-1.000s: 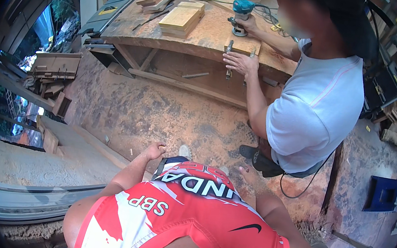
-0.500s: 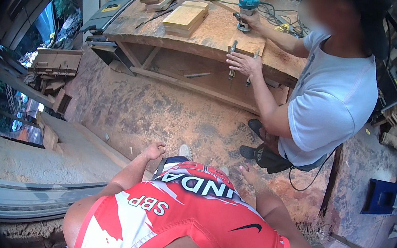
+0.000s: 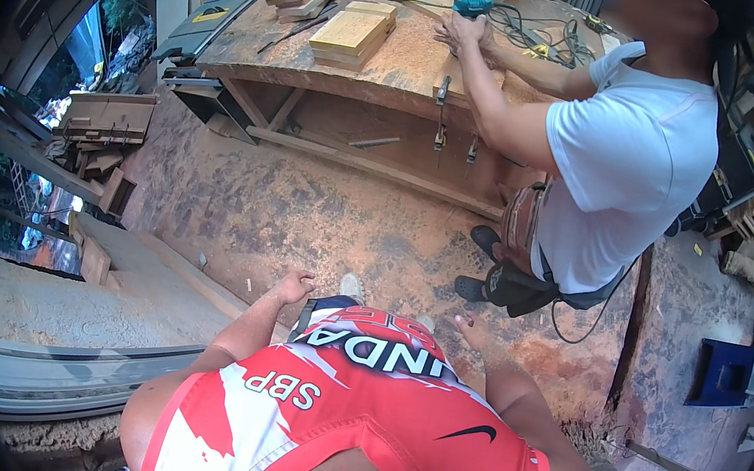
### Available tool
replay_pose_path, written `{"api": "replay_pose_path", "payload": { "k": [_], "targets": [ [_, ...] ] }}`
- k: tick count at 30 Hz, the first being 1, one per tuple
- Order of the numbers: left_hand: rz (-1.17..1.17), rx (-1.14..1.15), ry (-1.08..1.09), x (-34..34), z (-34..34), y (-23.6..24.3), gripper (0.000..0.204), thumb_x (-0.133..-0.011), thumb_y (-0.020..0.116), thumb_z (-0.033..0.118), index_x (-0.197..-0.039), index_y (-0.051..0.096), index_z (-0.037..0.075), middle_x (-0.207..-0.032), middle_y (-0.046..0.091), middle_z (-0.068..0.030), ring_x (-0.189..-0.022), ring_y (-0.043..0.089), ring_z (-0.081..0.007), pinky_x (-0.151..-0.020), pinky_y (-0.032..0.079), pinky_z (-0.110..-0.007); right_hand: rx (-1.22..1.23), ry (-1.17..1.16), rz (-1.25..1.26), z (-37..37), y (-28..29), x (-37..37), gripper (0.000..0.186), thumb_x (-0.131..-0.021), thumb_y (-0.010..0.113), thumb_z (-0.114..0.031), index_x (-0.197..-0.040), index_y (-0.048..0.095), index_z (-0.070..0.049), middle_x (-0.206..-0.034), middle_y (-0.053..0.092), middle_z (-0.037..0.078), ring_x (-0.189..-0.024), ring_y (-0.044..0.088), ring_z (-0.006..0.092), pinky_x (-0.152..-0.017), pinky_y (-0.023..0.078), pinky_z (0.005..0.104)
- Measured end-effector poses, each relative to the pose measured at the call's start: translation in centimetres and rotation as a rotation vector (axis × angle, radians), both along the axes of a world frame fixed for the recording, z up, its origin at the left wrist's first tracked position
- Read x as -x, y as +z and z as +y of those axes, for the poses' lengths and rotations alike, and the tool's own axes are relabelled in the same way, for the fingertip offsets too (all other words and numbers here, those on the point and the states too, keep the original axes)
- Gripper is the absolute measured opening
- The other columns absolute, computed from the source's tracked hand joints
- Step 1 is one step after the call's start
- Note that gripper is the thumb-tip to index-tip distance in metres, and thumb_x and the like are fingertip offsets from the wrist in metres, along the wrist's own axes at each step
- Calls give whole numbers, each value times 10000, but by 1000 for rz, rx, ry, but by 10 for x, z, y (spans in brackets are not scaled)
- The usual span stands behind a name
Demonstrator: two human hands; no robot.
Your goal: The person routs a circular cavity into a clamped wooden block using a handheld router. After another person finishes routing the piece, the person loosens and removes the clamps holding the wood.
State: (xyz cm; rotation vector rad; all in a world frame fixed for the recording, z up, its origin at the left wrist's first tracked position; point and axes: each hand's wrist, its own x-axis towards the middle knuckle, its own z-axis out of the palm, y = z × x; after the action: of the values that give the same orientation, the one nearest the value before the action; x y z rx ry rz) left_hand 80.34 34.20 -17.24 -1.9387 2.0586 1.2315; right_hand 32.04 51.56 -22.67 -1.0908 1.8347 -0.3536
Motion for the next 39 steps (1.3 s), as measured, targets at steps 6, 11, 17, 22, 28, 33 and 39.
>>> {"api": "replay_pose_path", "payload": {
  "k": [6,11,17,22,28,33,39],
  "targets": [
    [-3,-10,20,2,3,2,484,-800,640,260,-1244,596,73,-1123,638,-246,-1081,614,-327,-950,463,-377,-9,38,24,2,8,-2,715,-882,524,-557,-1328,482,0,-1188,595,247,-1099,588,341,-943,449,405],
    [22,-21,54,3,6,3,429,-791,649,245,-1185,631,75,-1176,618,-225,-1128,586,-332,-982,447,-376,9,46,14,3,8,-4,718,-882,522,-560,-1336,474,-5,-1184,597,247,-1098,590,339,-941,451,407],
    [53,1,61,-1,8,0,415,-785,645,219,-1172,639,70,-1173,621,-220,-1113,594,-326,-972,453,-374,41,19,-8,3,3,-5,750,-862,562,-561,-1363,450,-14,-1103,622,236,-1025,609,316,-883,473,396],
    [38,-29,38,-2,7,4,427,-772,648,222,-1173,639,77,-1164,625,-220,-1112,593,-326,-961,457,-377,28,19,-46,0,0,-6,726,-865,574,-533,-1355,455,-11,-1156,608,252,-1063,604,326,-910,469,398],
    [7,25,1,-16,-4,-4,460,-768,655,275,-1190,635,94,-1158,632,-212,-1099,598,-333,-957,460,-381,35,-23,-79,-4,-8,-16,723,-864,584,-513,-1343,456,14,-1154,611,256,-1075,606,326,-913,470,399],
    [2,-33,-59,-20,-33,6,482,-782,656,320,-1224,619,131,-1183,625,-200,-1118,586,-340,-967,454,-392,42,-47,14,-12,-12,-31,673,-911,528,-503,-1335,452,13,-1106,635,233,-1006,630,312,-894,473,401],
    [147,-45,-46,-54,-84,-38,451,-801,624,290,-1197,615,75,-1143,638,-207,-1067,614,-326,-937,471,-389,24,-63,119,-37,-18,-51,662,-898,529,-529,-1298,503,-2,-1099,635,241,-1040,617,328,-906,469,410]
  ]
}}
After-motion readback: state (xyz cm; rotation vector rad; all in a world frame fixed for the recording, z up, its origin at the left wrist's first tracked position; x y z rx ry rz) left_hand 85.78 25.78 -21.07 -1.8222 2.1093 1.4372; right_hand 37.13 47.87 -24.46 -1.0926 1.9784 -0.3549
